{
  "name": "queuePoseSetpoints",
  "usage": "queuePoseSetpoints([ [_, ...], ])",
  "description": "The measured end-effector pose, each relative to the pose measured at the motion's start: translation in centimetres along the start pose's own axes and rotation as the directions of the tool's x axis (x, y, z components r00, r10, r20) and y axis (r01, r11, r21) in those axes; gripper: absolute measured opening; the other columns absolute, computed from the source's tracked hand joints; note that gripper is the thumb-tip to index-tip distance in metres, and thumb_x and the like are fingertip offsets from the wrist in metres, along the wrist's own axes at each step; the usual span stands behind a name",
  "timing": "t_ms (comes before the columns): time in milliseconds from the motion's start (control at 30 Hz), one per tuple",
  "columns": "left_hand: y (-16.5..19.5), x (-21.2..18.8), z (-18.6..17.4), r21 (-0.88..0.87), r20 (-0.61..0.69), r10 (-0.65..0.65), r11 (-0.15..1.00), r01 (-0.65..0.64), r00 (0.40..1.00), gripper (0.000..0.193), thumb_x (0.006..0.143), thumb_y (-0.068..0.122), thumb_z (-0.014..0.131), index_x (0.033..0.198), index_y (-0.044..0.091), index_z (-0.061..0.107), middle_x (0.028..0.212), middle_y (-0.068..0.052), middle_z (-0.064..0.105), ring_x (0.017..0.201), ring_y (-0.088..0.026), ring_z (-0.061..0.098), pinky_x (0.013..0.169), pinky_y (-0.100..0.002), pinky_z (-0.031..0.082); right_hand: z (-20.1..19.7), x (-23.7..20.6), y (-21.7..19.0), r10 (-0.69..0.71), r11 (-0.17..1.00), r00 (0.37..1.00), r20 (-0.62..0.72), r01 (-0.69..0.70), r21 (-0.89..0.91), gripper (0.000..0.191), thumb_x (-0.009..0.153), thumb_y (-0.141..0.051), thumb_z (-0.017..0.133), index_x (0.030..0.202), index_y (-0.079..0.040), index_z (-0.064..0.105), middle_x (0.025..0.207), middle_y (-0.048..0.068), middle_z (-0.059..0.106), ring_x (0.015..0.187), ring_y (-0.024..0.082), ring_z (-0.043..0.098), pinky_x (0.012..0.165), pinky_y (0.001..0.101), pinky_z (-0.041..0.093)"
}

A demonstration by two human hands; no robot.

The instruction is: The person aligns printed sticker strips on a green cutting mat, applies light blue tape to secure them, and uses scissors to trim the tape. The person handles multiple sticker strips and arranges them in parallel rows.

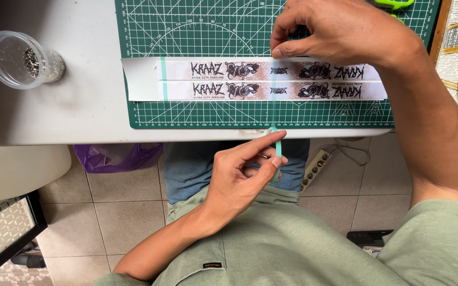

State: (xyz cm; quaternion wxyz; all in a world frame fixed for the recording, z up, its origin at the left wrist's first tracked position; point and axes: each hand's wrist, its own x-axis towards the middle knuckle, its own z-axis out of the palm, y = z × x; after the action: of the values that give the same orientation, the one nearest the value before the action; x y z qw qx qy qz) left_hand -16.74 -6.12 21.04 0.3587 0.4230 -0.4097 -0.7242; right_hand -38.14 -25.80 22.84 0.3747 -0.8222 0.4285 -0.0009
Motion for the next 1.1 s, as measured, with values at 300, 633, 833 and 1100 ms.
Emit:
queuePoseSetpoints([
  [300,0.7,1.3,0.3,-0.015,-0.049,0.034,0.999,-0.035,0.998,0.036,0.097,0.0,0.069,0.133,0.001,0.068,0.111,-0.009,0.061,0.089,-0.01,0.07,0.067,-0.02,0.066,0.3,0.2,0.9,-0.097,0.989,0.99,-0.107,0.084,-0.12,0.017,0.091,-0.022,0.078,0.1,-0.008,0.079,0.088,0.011,0.071,0.078,0.024,0.068,0.069,0.0378,0.053],
  [633,0.2,1.6,0.1,0.12,-0.033,-0.061,0.991,0.064,0.998,0.034,0.1,0.006,0.067,0.134,0.004,0.072,0.09,-0.009,0.076,0.07,-0.008,0.065,0.054,-0.018,0.05,0.2,0.6,0.7,-0.079,0.992,0.992,-0.096,0.07,-0.103,0.018,0.093,-0.022,0.076,0.101,-0.006,0.079,0.084,0.011,0.073,0.07,0.023,0.068,0.064,0.0368,0.053],
  [833,0.2,1.1,-0.2,0.206,0.068,0.161,0.963,-0.172,0.985,0.05,0.097,0.02,0.075,0.144,0.009,0.061,0.113,-0.006,0.073,0.1,-0.011,0.07,0.071,-0.023,0.06,0.2,0.5,0.4,0.053,0.996,0.996,-0.068,-0.058,-0.071,0.021,0.094,-0.025,0.075,0.105,-0.007,0.079,0.083,0.01,0.074,0.065,0.022,0.068,0.06,0.0364,0.053],
  [1100,-0.5,0.9,-1.3,0.629,0.166,0.324,0.693,-0.353,0.931,0.087,0.077,0.045,0.09,0.15,0.018,0.052,0.131,-0.011,0.055,0.114,-0.026,0.054,0.089,-0.039,0.051,0.4,0.5,0.7,0.047,0.997,0.996,-0.071,-0.051,-0.054,0.022,0.095,-0.025,0.074,0.107,-0.007,0.078,0.084,0.01,0.075,0.068,0.02,0.069,0.06,0.0351,0.054],
])
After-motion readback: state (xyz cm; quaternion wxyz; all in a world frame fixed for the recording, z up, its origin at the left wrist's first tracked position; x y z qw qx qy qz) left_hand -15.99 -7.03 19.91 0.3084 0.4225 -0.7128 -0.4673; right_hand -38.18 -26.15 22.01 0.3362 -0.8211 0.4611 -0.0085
